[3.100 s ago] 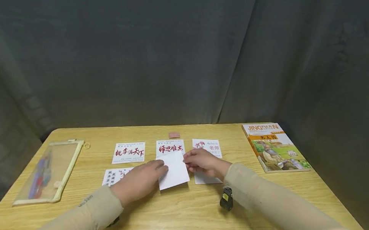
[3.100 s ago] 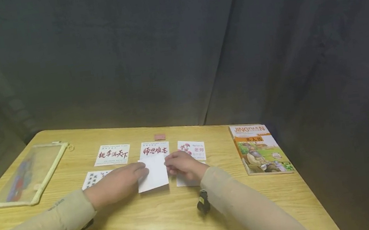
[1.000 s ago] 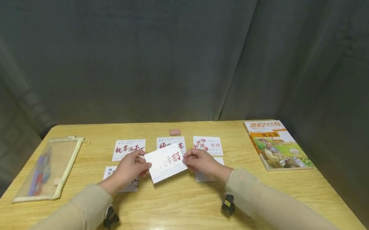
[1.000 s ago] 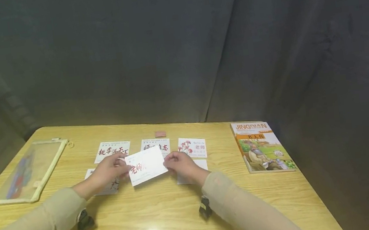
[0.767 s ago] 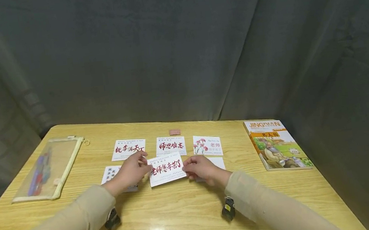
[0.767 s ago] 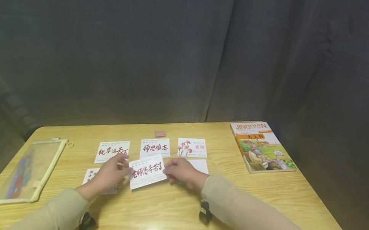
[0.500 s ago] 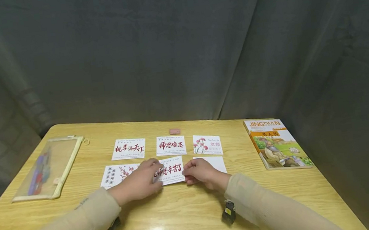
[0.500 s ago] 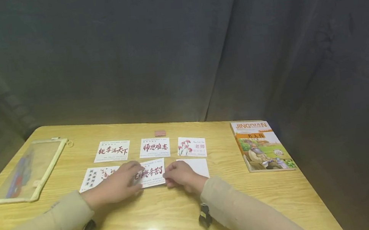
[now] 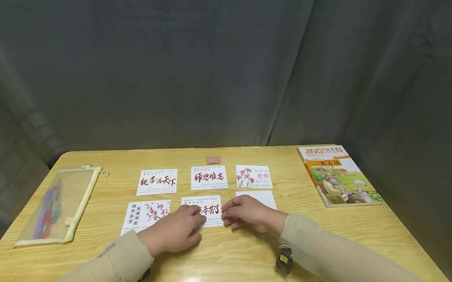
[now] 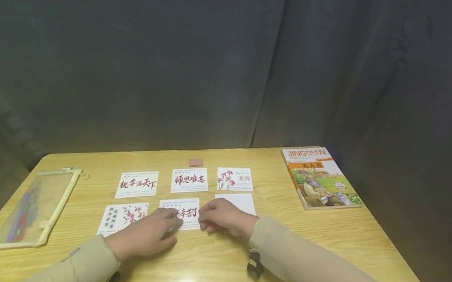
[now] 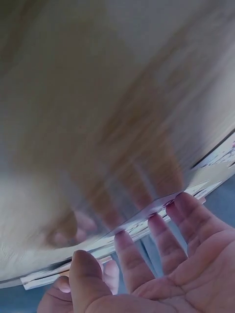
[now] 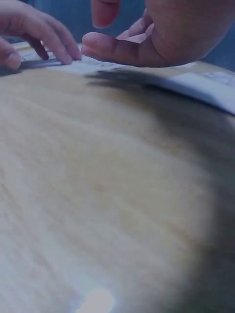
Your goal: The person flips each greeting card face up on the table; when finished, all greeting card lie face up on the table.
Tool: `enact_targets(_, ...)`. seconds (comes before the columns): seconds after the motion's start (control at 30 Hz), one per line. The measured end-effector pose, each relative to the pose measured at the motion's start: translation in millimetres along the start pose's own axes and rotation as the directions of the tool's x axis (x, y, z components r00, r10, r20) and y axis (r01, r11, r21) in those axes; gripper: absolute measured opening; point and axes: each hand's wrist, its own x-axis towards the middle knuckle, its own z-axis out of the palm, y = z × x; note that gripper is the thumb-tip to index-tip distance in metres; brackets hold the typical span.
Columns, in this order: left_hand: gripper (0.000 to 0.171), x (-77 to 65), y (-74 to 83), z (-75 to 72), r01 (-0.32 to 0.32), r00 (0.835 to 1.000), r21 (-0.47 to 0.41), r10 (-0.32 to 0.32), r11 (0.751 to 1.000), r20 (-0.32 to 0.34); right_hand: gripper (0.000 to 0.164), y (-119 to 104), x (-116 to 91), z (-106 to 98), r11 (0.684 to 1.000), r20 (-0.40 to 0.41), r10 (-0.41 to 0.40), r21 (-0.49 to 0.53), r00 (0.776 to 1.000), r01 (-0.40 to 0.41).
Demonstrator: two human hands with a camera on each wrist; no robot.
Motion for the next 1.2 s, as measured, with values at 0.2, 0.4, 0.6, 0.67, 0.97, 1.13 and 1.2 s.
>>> enact_targets(0.2, 0.037, -0.4, 1.5, -1.0, 0.012, 1.000, 0.005, -0.011, 1.000, -0.002, 0.035, -6, -9, -27, 0.999, -0.029, -0.019, 0.033, 0.999, 0.019)
enact_targets(0.4, 0.033, 9.0, 7.1, -7.5, -0.011, 0.997, -0.009, 0.010, 1.000, -0.073, 0.037, -4, -22, -75, 0.999, -0.166, -0.024, -0.028, 0.986, 0.019)
enact_targets(0.6, 0.046, 37.8, 25.3, -21.8, -0.029, 0.997, -0.024, 0.027, 0.999, -0.073, 0.041, 0, -34, -111, 0.995, -0.231, 0.013, -0.091, 0.973, -0.035)
enact_targets(0.67, 0.051, 49.0, 32.3, -23.6, -0.050, 0.997, -0.029, 0.049, 0.998, -0.054, 0.042, 2, -37, -117, 0.993, -0.215, 0.031, -0.107, 0.976, -0.055)
enact_targets(0.97, 0.059, 97.8, 59.1, -6.6, -0.164, 0.980, 0.060, 0.156, 0.985, 0.126, 0.045, 10, -42, -124, 0.991, -0.181, 0.085, -0.085, 0.980, -0.101)
enact_targets(1.13, 0.058, 108.4, 63.7, 5.3, -0.126, 0.966, 0.109, 0.097, 0.986, 0.240, 0.048, 12, -42, -121, 0.994, -0.164, 0.082, -0.063, 0.983, -0.094)
enact_targets(1.2, 0.055, 109.4, 64.6, 8.8, -0.125, 0.966, 0.131, 0.091, 0.983, 0.243, 0.045, 12, -42, -118, 0.993, -0.158, 0.086, -0.065, 0.984, -0.097)
